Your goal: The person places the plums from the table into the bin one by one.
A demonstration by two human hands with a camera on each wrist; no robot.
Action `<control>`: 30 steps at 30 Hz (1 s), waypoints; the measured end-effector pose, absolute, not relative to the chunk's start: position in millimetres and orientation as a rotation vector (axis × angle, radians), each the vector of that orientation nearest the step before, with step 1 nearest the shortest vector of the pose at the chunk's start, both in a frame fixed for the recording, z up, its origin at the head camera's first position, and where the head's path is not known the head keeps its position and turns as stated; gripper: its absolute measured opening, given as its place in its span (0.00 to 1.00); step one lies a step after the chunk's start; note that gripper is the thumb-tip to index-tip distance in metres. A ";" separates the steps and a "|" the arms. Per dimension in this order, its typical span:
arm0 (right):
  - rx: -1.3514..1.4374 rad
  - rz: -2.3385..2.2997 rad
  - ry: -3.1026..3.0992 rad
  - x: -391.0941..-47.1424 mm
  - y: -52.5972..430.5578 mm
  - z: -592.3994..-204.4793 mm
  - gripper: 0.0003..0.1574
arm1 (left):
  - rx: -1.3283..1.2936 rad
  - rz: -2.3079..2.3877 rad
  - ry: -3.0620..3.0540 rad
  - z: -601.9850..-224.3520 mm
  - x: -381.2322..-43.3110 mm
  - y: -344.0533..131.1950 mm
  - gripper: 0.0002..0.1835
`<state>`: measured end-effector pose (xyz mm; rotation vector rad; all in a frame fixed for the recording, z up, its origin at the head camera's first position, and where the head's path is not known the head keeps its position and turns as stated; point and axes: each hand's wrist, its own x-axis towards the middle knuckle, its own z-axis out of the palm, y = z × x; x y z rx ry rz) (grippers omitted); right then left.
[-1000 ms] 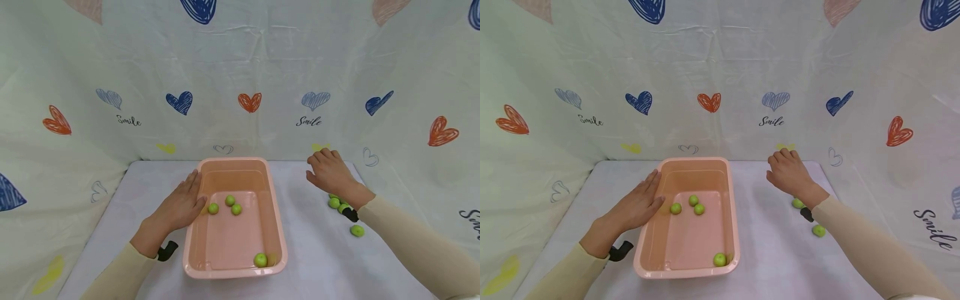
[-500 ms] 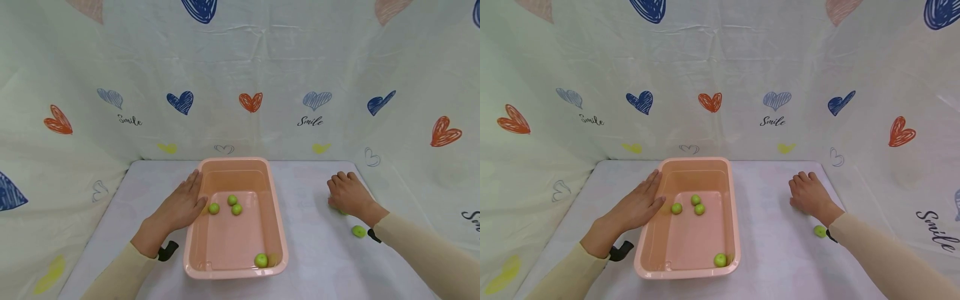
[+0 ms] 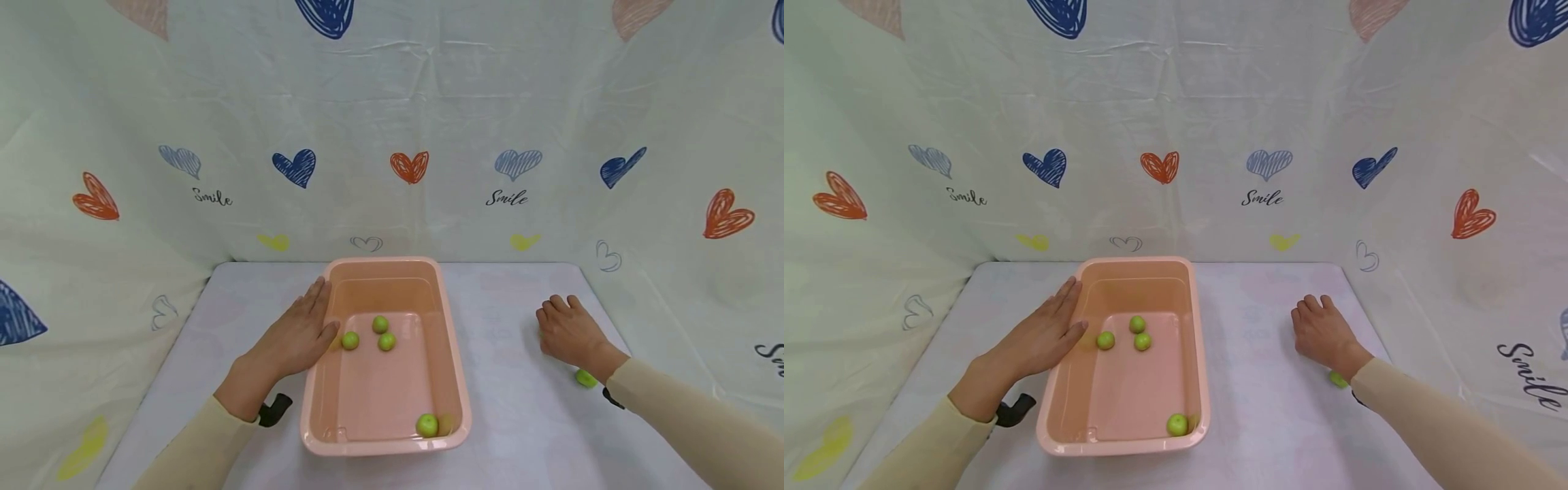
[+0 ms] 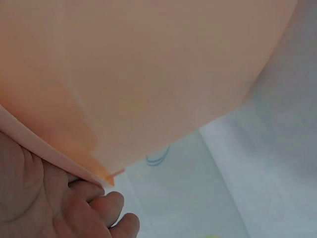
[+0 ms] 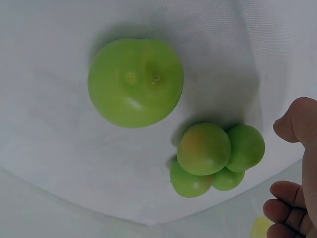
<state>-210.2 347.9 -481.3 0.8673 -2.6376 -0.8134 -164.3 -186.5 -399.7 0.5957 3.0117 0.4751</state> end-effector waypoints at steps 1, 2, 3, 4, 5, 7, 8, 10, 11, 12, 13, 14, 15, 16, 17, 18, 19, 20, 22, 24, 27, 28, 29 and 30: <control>0.859 -0.812 -2.644 -210.3 347.7 -481.6 0.25 | 0.594 0.475 3.012 -399.7 -164.3 -186.4 0.40; 0.851 -0.812 -2.652 -210.3 347.3 -482.0 0.25 | 0.593 0.475 3.013 -399.6 -164.3 -186.4 0.40; 0.843 -0.819 -2.662 -210.3 346.7 -482.5 0.25 | 0.592 0.474 3.013 -399.6 -164.3 -186.3 0.40; 0.839 -0.821 -2.670 -210.5 346.5 -483.8 0.25 | 0.592 0.473 3.014 -399.5 -164.2 -186.2 0.40; 0.834 -0.827 -2.679 -210.2 345.6 -484.4 0.25 | 0.592 0.474 3.014 -399.5 -164.2 -186.2 0.39; 0.825 -0.838 -2.690 -209.6 344.4 -486.5 0.24 | 0.588 0.471 3.012 -399.5 -164.0 -185.9 0.40; 0.820 -0.837 -2.696 -209.4 343.5 -487.4 0.23 | 0.586 0.471 3.011 -399.5 -163.9 -185.8 0.40; 0.815 -0.825 -2.699 -208.9 342.6 -489.4 0.21 | 0.578 0.470 3.007 -399.3 -163.8 -185.7 0.40; 0.811 -0.818 -2.703 -208.4 341.8 -489.7 0.20 | 0.574 0.469 3.005 -399.3 -163.7 -185.6 0.40; 0.810 -0.806 -2.704 -208.5 341.9 -490.9 0.18 | 0.570 0.467 3.002 -399.2 -163.7 -185.4 0.40; 0.810 -0.795 -2.710 -208.7 341.7 -491.8 0.17 | 0.566 0.468 3.001 -399.1 -163.7 -185.5 0.40; 0.809 -0.782 -2.715 -208.9 341.7 -492.8 0.16 | 0.565 0.469 2.999 -399.0 -163.7 -185.6 0.40; 0.810 -0.773 -2.719 -208.8 341.7 -493.7 0.15 | 0.562 0.471 2.998 -399.0 -163.8 -185.7 0.40; 0.809 -0.763 -2.723 -208.8 341.5 -494.1 0.14 | 0.562 0.472 2.997 -399.1 -163.8 -185.7 0.40; 0.808 -0.756 -2.727 -209.0 341.5 -494.7 0.13 | 0.562 0.473 2.996 -399.1 -163.9 -185.7 0.40; 0.807 -0.752 -2.728 -209.1 341.3 -495.1 0.12 | 0.562 0.474 2.995 -399.0 -163.9 -185.8 0.40; 0.805 -0.750 -2.729 -209.2 341.0 -495.1 0.12 | 0.562 0.476 2.995 -398.9 -164.0 -185.8 0.40; 0.801 -0.750 -2.728 -209.2 340.7 -495.0 0.12 | 0.563 0.477 2.994 -398.8 -164.0 -185.9 0.40; 0.785 -0.745 -2.728 -209.2 340.1 -494.6 0.12 | 0.566 0.476 2.995 -398.7 -164.0 -185.9 0.40; 0.768 -0.747 -2.729 -209.3 339.8 -494.3 0.11 | 0.570 0.477 2.996 -398.5 -163.9 -185.8 0.40; 0.750 -0.760 -2.738 -209.8 340.3 -494.0 0.11 | 0.572 0.477 2.998 -398.5 -163.7 -185.6 0.40; 0.748 -0.767 -2.741 -210.0 340.4 -493.9 0.11 | 0.573 0.480 2.999 -398.6 -163.6 -185.5 0.40; 0.747 -0.774 -2.745 -210.4 340.5 -494.0 0.10 | 0.574 0.482 3.000 -398.6 -163.5 -185.4 0.40; 0.746 -0.780 -2.750 -210.7 340.8 -494.3 0.10 | 0.576 0.483 3.001 -398.8 -163.4 -185.4 0.40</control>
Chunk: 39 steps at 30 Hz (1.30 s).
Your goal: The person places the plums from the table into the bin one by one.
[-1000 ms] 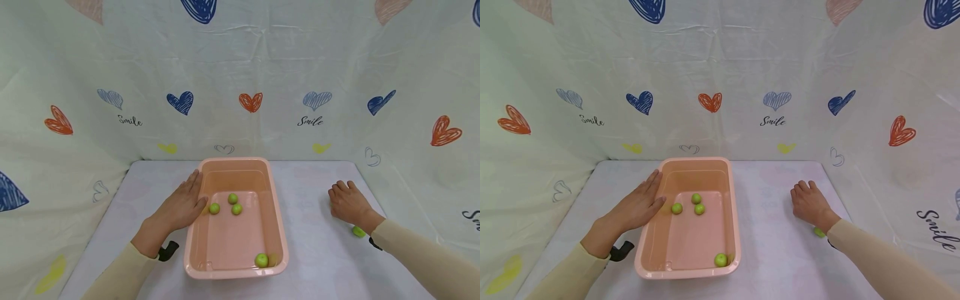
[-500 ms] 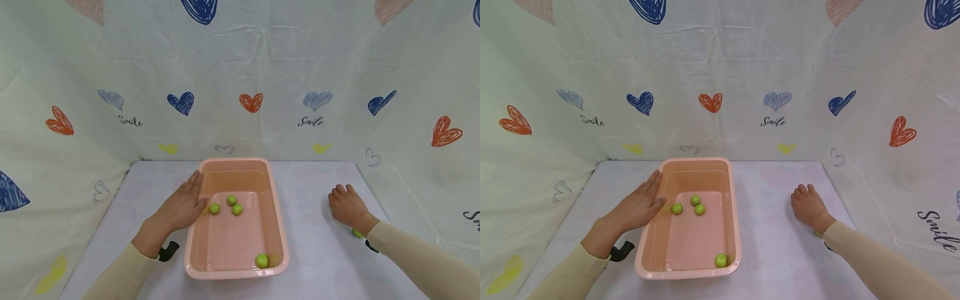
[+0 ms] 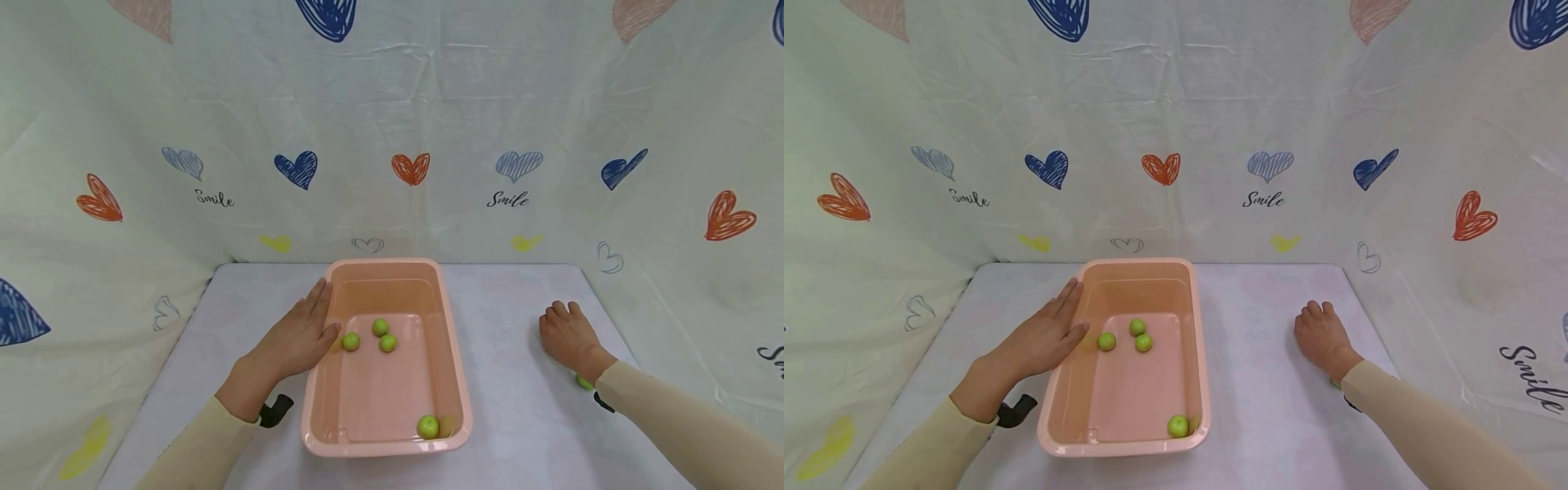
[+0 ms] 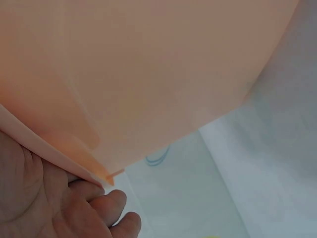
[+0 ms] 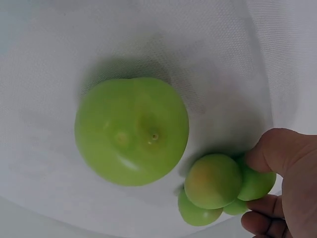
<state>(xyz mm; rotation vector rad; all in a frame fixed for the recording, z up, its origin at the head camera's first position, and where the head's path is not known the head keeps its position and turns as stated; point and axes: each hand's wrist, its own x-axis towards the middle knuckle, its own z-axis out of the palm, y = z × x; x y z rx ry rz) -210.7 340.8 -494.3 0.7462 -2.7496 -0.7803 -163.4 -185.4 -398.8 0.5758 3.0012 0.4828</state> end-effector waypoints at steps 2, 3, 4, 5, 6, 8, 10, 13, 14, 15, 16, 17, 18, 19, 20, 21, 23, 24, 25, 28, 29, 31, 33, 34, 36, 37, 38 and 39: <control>0.744 -0.789 -2.753 -211.2 341.1 -495.7 0.10 | 0.581 0.485 3.004 -399.3 -163.1 -185.5 0.40; 0.744 -0.782 -2.749 -211.4 341.0 -496.5 0.10 | 0.583 0.486 3.006 -399.3 -162.9 -185.6 0.40; 0.744 -0.768 -2.742 -211.9 341.2 -497.9 0.10 | 0.585 0.488 3.007 -399.4 -162.8 -185.7 0.40; 0.748 -0.749 -2.732 -212.4 341.4 -499.5 0.10 | 0.587 0.488 3.009 -399.5 -162.7 -185.9 0.40; 0.755 -0.726 -2.715 -212.9 341.6 -501.2 0.10 | 0.588 0.488 3.009 -399.6 -162.7 -186.0 0.40; 0.780 -0.651 -2.673 -214.0 341.4 -504.8 0.11 | 0.587 0.489 3.009 -399.7 -162.6 -186.2 0.40; 0.811 -0.586 -2.627 -216.0 341.8 -509.3 0.13 | 0.586 0.489 3.007 -399.8 -162.6 -186.2 0.40; 0.857 -0.529 -2.567 -219.7 341.8 -514.8 0.16 | 0.582 0.488 3.001 -400.0 -162.7 -186.2 0.40; 0.872 -0.530 -2.551 -221.3 342.1 -516.4 0.17 | 0.582 0.487 3.000 -400.2 -162.8 -186.2 0.40; 0.882 -0.540 -2.541 -223.0 342.0 -517.5 0.18 | 0.579 0.486 2.997 -400.3 -162.8 -186.2 0.40; 0.892 -0.546 -2.531 -224.8 341.7 -518.3 0.19 | 0.577 0.484 2.996 -400.5 -162.8 -186.2 0.40; 0.902 -0.546 -2.522 -226.7 341.4 -518.9 0.19 | 0.576 0.486 2.994 -400.6 -162.9 -186.3 0.40; 0.912 -0.545 -2.512 -228.8 340.9 -519.4 0.19 | 0.573 0.485 2.993 -400.5 -162.9 -186.3 0.40; 0.920 -0.547 -2.504 -230.9 340.5 -519.9 0.20 | 0.571 0.485 2.992 -400.6 -163.0 -186.3 0.40; 0.928 -0.543 -2.496 -232.9 339.9 -520.1 0.20 | 0.570 0.484 2.993 -400.6 -163.0 -186.3 0.40; 0.934 -0.532 -2.487 -234.8 338.9 -520.2 0.19 | 0.569 0.484 2.994 -400.4 -163.1 -186.2 0.40; 0.943 -0.502 -2.468 -238.5 337.0 -520.2 0.18 | 0.571 0.484 2.995 -400.2 -163.4 -186.1 0.40; 0.943 -0.492 -2.460 -240.2 335.7 -520.0 0.17 | 0.571 0.484 2.994 -400.0 -163.5 -186.0 0.40; 0.941 -0.489 -2.459 -241.5 334.2 -519.5 0.16 | 0.573 0.483 2.994 -400.0 -163.7 -185.8 0.40; 0.928 -0.482 -2.460 -245.4 329.4 -518.3 0.15 | 0.574 0.489 2.990 -400.0 -164.0 -185.5 0.40; 0.922 -0.487 -2.464 -246.5 327.7 -517.8 0.15 | 0.574 0.490 2.991 -400.2 -164.1 -185.6 0.40; 0.913 -0.496 -2.470 -248.9 324.3 -516.8 0.18 | 0.577 0.493 2.991 -400.3 -164.3 -185.7 0.40; 0.911 -0.480 -2.457 -251.7 320.7 -516.2 0.19 | 0.583 0.495 2.995 -400.2 -164.4 -185.6 0.40; 0.910 -0.469 -2.447 -253.2 318.7 -515.8 0.19 | 0.585 0.495 2.997 -400.3 -164.4 -185.7 0.40; 0.912 -0.434 -2.410 -256.9 314.4 -515.7 0.17 | 0.588 0.494 3.000 -399.9 -164.4 -185.4 0.39; 0.912 -0.409 -2.389 -258.8 311.9 -515.9 0.15 | 0.587 0.493 3.001 -399.9 -164.4 -185.3 0.39; 0.912 -0.386 -2.370 -260.5 309.3 -516.0 0.15 | 0.587 0.492 3.002 -399.9 -164.4 -185.4 0.39; 0.913 -0.368 -2.352 -262.3 306.6 -515.8 0.16 | 0.586 0.491 3.003 -399.9 -164.5 -185.5 0.39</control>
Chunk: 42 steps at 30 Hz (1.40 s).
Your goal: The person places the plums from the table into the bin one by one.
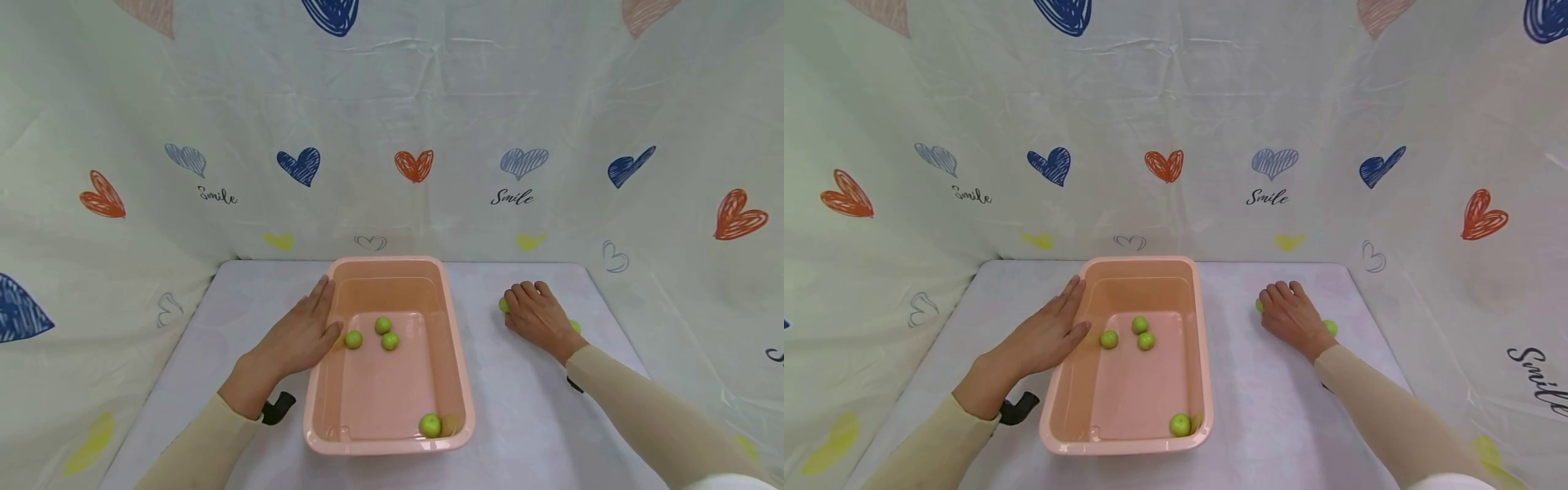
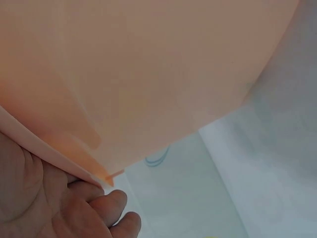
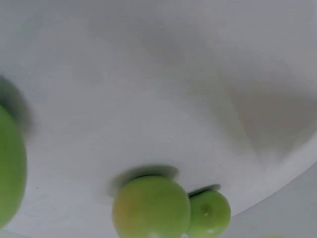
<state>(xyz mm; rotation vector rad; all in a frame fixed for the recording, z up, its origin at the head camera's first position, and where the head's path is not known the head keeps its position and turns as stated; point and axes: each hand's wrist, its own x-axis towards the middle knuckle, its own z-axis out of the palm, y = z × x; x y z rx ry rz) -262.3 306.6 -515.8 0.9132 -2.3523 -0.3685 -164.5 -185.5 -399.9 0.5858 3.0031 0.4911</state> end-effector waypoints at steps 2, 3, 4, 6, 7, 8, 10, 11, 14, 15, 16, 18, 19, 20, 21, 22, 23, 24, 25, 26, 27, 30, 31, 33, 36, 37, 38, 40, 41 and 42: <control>0.912 -0.347 -2.328 -264.7 300.9 -514.1 0.17 | 0.587 0.491 3.004 -399.9 -164.7 -185.5 0.39; 0.910 -0.341 -2.321 -265.7 298.2 -513.0 0.17 | 0.587 0.491 3.004 -399.8 -164.7 -185.6 0.39; 0.907 -0.340 -2.318 -266.6 295.6 -511.5 0.16 | 0.589 0.490 3.003 -399.9 -164.9 -185.6 0.39; 0.902 -0.343 -2.310 -268.5 290.8 -508.0 0.15 | 0.591 0.488 3.003 -399.7 -164.9 -185.7 0.40; 0.896 -0.337 -2.309 -269.2 288.2 -506.1 0.15 | 0.592 0.484 3.004 -399.5 -164.9 -185.7 0.40; 0.889 -0.328 -2.307 -270.2 286.0 -504.6 0.15 | 0.592 0.477 3.004 -399.3 -164.7 -185.7 0.40; 0.871 -0.299 -2.307 -271.9 281.1 -501.2 0.16 | 0.596 0.457 3.011 -398.8 -164.5 -185.7 0.40; 0.862 -0.281 -2.309 -272.5 278.7 -499.5 0.16 | 0.598 0.447 3.015 -398.5 -164.2 -185.7 0.40; 0.840 -0.231 -2.314 -274.1 272.4 -494.5 0.17 | 0.610 0.412 3.034 -396.9 -163.8 -184.8 0.39; 0.834 -0.222 -2.316 -274.5 270.6 -493.0 0.17 | 0.611 0.403 3.040 -396.5 -163.7 -184.5 0.39; 0.829 -0.215 -2.317 -274.9 269.0 -491.7 0.18 | 0.612 0.394 3.044 -396.0 -163.6 -184.2 0.39; 0.819 -0.210 -2.318 -275.6 266.1 -489.1 0.18 | 0.612 0.378 3.050 -395.1 -163.2 -183.4 0.39; 0.814 -0.209 -2.317 -276.0 264.8 -487.9 0.19 | 0.609 0.369 3.052 -394.9 -163.1 -183.2 0.39; 0.809 -0.207 -2.316 -276.3 263.4 -486.6 0.19 | 0.605 0.362 3.053 -394.6 -162.9 -182.9 0.39; 0.805 -0.202 -2.310 -276.8 262.2 -485.3 0.19 | 0.604 0.356 3.054 -394.4 -162.8 -182.7 0.39; 0.803 -0.198 -2.302 -277.4 261.0 -484.1 0.20 | 0.604 0.350 3.056 -394.1 -162.7 -182.3 0.39; 0.803 -0.191 -2.293 -277.8 259.7 -482.5 0.20 | 0.600 0.345 3.057 -393.9 -162.7 -182.1 0.39; 0.803 -0.186 -2.281 -278.5 258.5 -481.2 0.20 | 0.598 0.341 3.058 -393.7 -162.7 -181.8 0.39; 0.803 -0.180 -2.270 -279.1 257.3 -479.8 0.20 | 0.596 0.339 3.058 -393.6 -162.7 -181.6 0.39; 0.803 -0.177 -2.260 -279.7 256.1 -478.3 0.20 | 0.594 0.340 3.058 -393.5 -162.8 -181.5 0.39; 0.802 -0.176 -2.249 -280.2 254.9 -476.7 0.20 | 0.593 0.341 3.057 -393.5 -162.9 -181.4 0.39; 0.796 -0.175 -2.222 -281.6 251.1 -472.0 0.20 | 0.593 0.351 3.056 -393.5 -162.9 -181.3 0.39; 0.793 -0.175 -2.218 -281.9 249.9 -470.4 0.20 | 0.593 0.357 3.055 -393.5 -162.9 -181.3 0.39; 0.789 -0.168 -2.209 -282.7 247.5 -467.3 0.21 | 0.593 0.364 3.054 -393.6 -162.9 -181.3 0.39; 0.785 -0.150 -2.202 -284.0 244.4 -462.8 0.22 | 0.593 0.367 3.054 -393.9 -162.9 -181.2 0.39; 0.784 -0.148 -2.202 -284.4 243.4 -461.2 0.22 | 0.591 0.366 3.053 -393.9 -162.9 -181.3 0.39; 0.785 -0.139 -2.194 -285.0 242.5 -459.6 0.22 | 0.591 0.364 3.053 -393.8 -162.9 -181.2 0.39; 0.786 -0.121 -2.177 -285.7 240.7 -455.9 0.22 | 0.589 0.363 3.052 -393.8 -163.0 -181.1 0.39; 0.788 -0.111 -2.169 -286.1 239.7 -453.8 0.22 | 0.588 0.362 3.052 -393.7 -163.0 -181.1 0.39; 0.786 -0.104 -2.166 -286.2 238.6 -451.5 0.22 | 0.586 0.361 3.051 -393.6 -162.9 -181.1 0.39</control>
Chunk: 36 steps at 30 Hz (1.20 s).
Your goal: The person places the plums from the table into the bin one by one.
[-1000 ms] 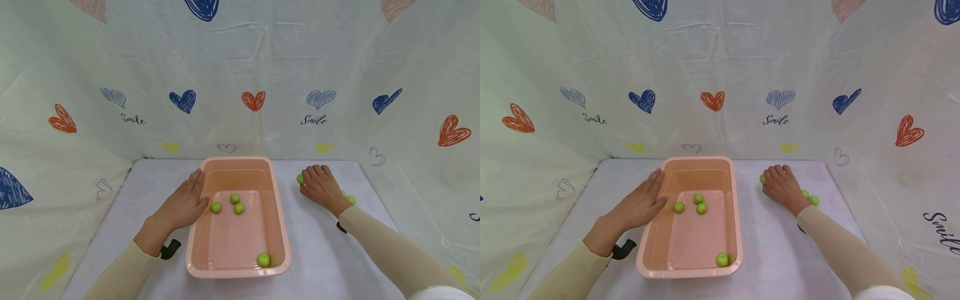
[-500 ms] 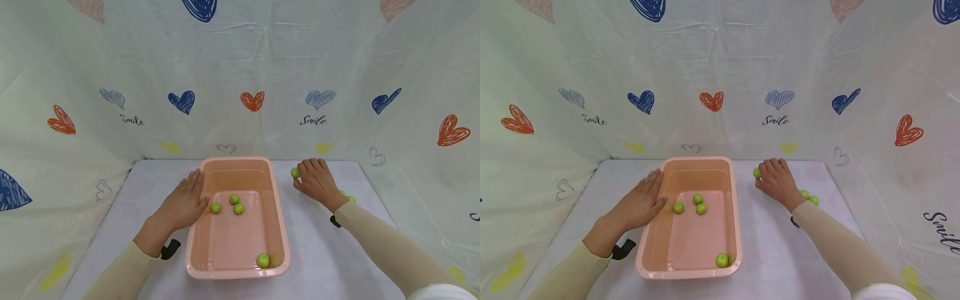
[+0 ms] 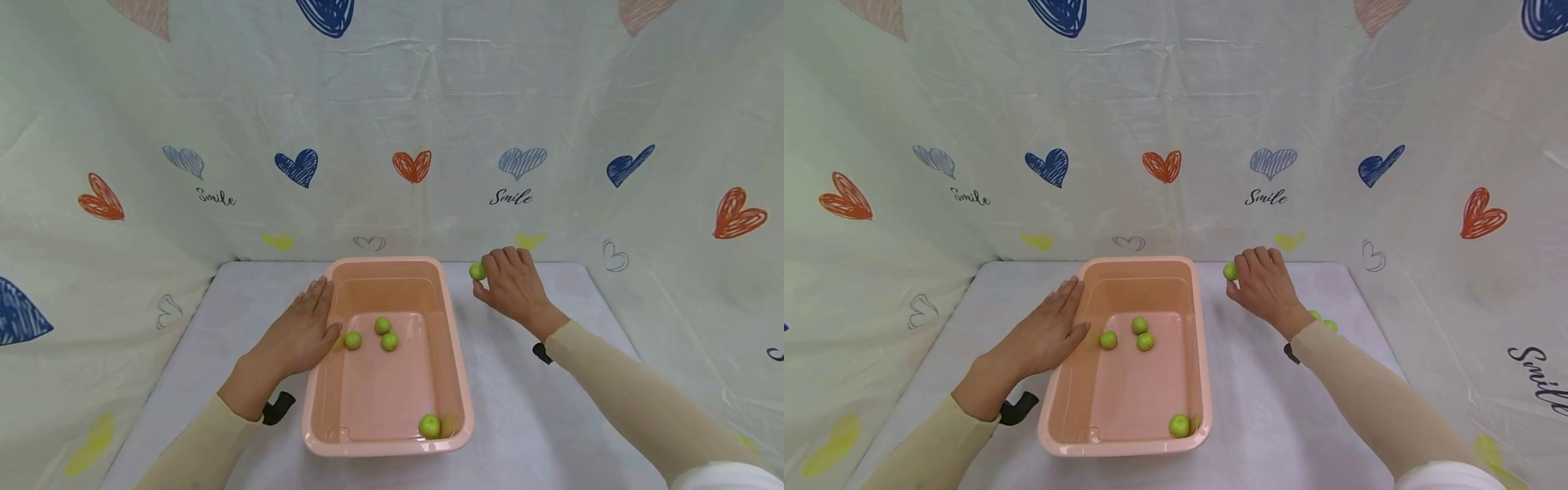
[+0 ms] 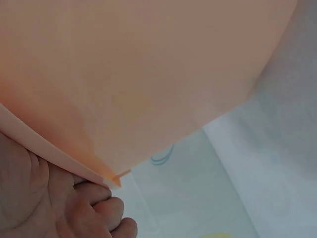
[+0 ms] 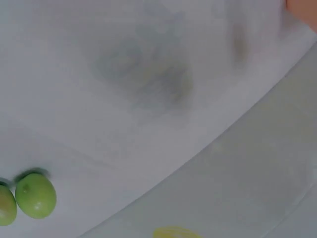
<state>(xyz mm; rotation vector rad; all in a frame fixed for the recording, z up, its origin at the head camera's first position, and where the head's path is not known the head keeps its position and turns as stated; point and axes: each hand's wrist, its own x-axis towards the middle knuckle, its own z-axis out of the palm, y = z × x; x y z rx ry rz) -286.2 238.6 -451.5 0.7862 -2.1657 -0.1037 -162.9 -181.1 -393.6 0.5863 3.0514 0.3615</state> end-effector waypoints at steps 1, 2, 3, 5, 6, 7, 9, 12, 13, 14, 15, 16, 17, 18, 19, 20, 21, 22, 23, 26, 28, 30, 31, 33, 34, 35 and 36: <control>0.783 -0.099 -2.164 -286.0 237.2 -448.7 0.22 | 0.586 0.362 3.051 -393.6 -162.9 -181.1 0.39; 0.780 -0.088 -2.163 -285.8 235.6 -446.0 0.22 | 0.586 0.364 3.051 -393.6 -162.9 -181.1 0.39; 0.775 -0.077 -2.166 -285.3 234.0 -443.0 0.22 | 0.586 0.364 3.051 -393.5 -162.7 -181.2 0.39; 0.762 -0.055 -2.178 -283.9 229.6 -436.6 0.22 | 0.586 0.368 3.052 -393.6 -162.5 -181.4 0.39; 0.756 -0.042 -2.187 -282.7 226.9 -433.1 0.22 | 0.586 0.369 3.051 -393.6 -162.3 -181.5 0.39; 0.752 -0.021 -2.191 -281.4 223.7 -429.3 0.22 | 0.584 0.370 3.050 -393.6 -162.2 -181.5 0.39; 0.746 0.017 -2.202 -278.4 216.5 -421.3 0.22 | 0.581 0.372 3.050 -393.6 -162.1 -181.5 0.39; 0.752 0.074 -2.214 -273.8 203.4 -408.7 0.21 | 0.577 0.373 3.050 -393.7 -162.2 -181.3 0.39; 0.758 0.093 -2.217 -272.2 198.6 -404.5 0.21 | 0.576 0.374 3.050 -393.8 -162.3 -181.3 0.39; 0.766 0.110 -2.223 -270.6 193.7 -400.4 0.21 | 0.577 0.375 3.051 -393.9 -162.4 -181.4 0.39; 0.778 0.131 -2.227 -268.8 188.7 -396.6 0.22 | 0.576 0.376 3.050 -394.1 -162.5 -181.4 0.39; 0.791 0.148 -2.235 -267.0 183.7 -393.1 0.23 | 0.575 0.377 3.049 -394.1 -162.6 -181.5 0.39; 0.808 0.162 -2.245 -265.2 178.6 -390.0 0.23 | 0.574 0.380 3.048 -394.3 -162.6 -181.5 0.39; 0.824 0.174 -2.257 -263.1 173.5 -387.4 0.23 | 0.574 0.383 3.047 -394.3 -162.7 -181.6 0.39; 0.844 0.181 -2.267 -260.8 168.3 -384.8 0.23 | 0.574 0.386 3.047 -394.5 -162.8 -181.8 0.39; 0.866 0.185 -2.273 -258.8 163.2 -383.2 0.23 | 0.576 0.390 3.046 -394.5 -162.9 -181.8 0.39; 0.891 0.186 -2.272 -256.8 158.0 -382.0 0.23 | 0.579 0.392 3.045 -394.5 -162.9 -181.9 0.39; 0.914 0.189 -2.271 -254.6 152.6 -381.2 0.22 | 0.584 0.395 3.046 -394.6 -162.9 -182.0 0.39; 0.939 0.184 -2.267 -252.7 147.5 -381.2 0.21 | 0.591 0.399 3.047 -394.6 -163.0 -182.1 0.39; 1.022 0.186 -2.247 -245.3 133.0 -382.1 0.21 | 0.603 0.411 3.047 -394.4 -163.0 -182.2 0.39; 1.077 0.183 -2.244 -240.0 124.2 -383.4 0.21 | 0.608 0.414 3.047 -394.3 -163.1 -182.3 0.39; 1.133 0.179 -2.250 -234.7 116.3 -384.6 0.21 | 0.607 0.416 3.045 -394.2 -163.0 -182.3 0.39; 1.157 0.175 -2.258 -232.3 112.7 -385.2 0.22 | 0.609 0.414 3.045 -394.1 -163.1 -182.4 0.39; 1.200 0.171 -2.278 -227.8 106.0 -386.2 0.23 | 0.608 0.409 3.045 -394.2 -163.2 -182.4 0.39; 1.217 0.179 -2.288 -225.9 102.9 -386.9 0.24 | 0.606 0.405 3.045 -394.4 -163.3 -182.5 0.39; 1.234 0.184 -2.299 -224.1 100.1 -387.5 0.24 | 0.604 0.402 3.045 -394.5 -163.4 -182.5 0.39; 1.248 0.195 -2.310 -222.2 97.5 -388.0 0.24 | 0.602 0.400 3.045 -394.6 -163.4 -182.5 0.39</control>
